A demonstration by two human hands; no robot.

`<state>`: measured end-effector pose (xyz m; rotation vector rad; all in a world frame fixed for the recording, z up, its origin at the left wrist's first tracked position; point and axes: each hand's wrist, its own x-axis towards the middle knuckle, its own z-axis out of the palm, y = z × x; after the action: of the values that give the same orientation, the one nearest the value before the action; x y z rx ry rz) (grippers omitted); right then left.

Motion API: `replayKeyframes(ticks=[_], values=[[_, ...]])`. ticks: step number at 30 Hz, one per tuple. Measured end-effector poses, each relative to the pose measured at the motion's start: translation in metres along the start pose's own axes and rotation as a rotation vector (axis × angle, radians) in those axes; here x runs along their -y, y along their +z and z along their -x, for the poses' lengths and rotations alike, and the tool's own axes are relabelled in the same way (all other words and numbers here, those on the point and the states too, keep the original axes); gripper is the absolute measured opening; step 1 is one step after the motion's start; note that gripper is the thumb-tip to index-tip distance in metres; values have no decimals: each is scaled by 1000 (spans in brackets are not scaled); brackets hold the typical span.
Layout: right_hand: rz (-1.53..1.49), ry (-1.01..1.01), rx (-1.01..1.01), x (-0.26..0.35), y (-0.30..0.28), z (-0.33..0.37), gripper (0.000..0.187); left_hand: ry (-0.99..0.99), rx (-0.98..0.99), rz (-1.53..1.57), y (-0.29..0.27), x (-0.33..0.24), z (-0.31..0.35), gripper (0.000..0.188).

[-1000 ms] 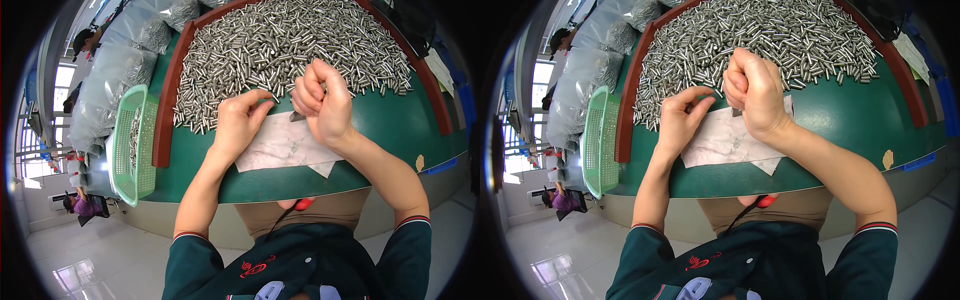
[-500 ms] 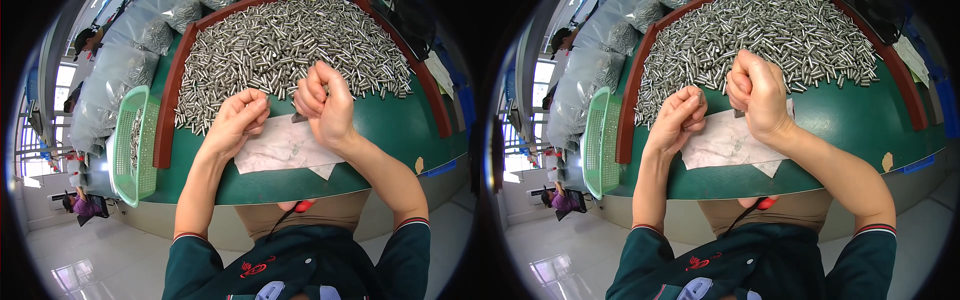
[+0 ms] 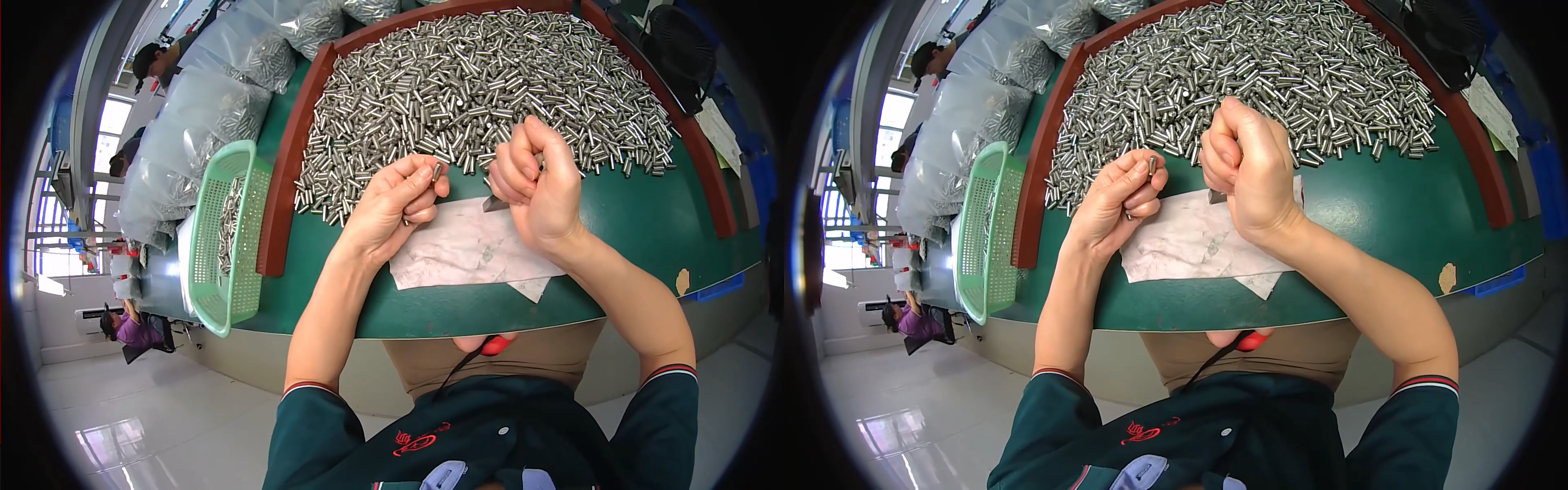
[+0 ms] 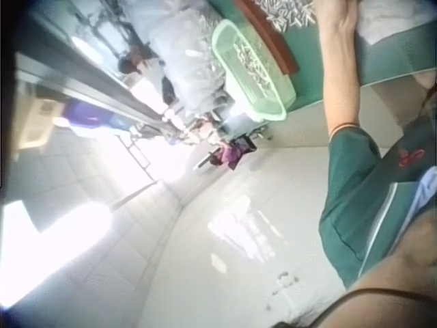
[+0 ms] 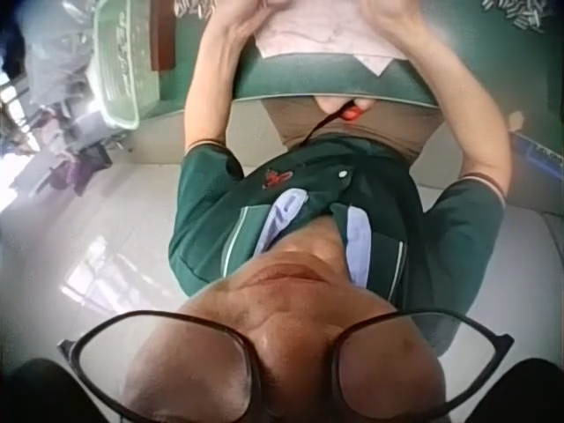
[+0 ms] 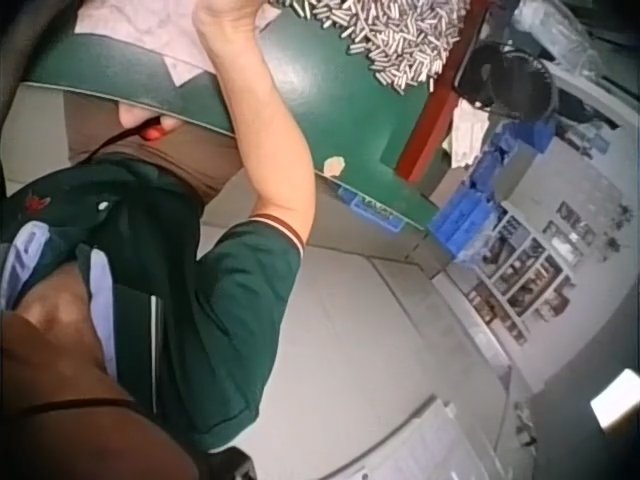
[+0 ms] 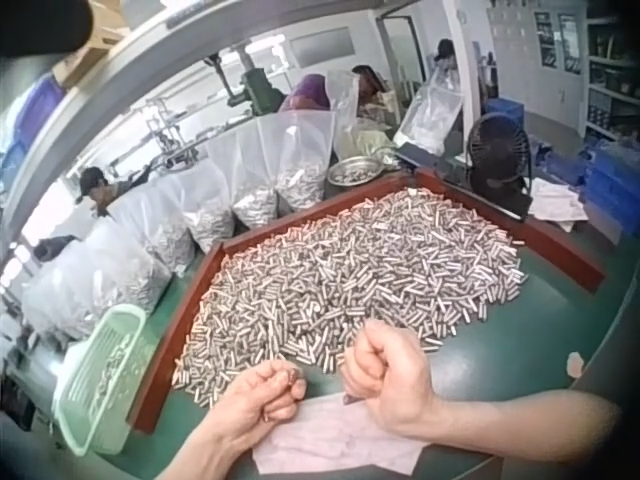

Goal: Cleaning and inspecting small cylindrical metal components using a cloth and a small tool at a factory workbench.

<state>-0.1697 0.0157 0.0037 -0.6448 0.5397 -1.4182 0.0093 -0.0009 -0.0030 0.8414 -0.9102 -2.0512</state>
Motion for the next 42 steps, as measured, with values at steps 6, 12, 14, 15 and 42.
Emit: replayKeyframes(ticks=[6,12,14,15,42], values=[[8,3,-7,0,-1,0,37,-2,-10,-67,5,-3,3,15],[3,-5,9,1,-1,0,35,-12,48,-152,15,-5,14,18],[6,-1,10,1,-1,1,35,-36,65,175,4,-9,12,24],[9,2,8,1,0,1,36,7,34,150,1,-11,11,25],[33,2,1,0,-1,0,36,377,-260,-1073,6,1,2,13]])
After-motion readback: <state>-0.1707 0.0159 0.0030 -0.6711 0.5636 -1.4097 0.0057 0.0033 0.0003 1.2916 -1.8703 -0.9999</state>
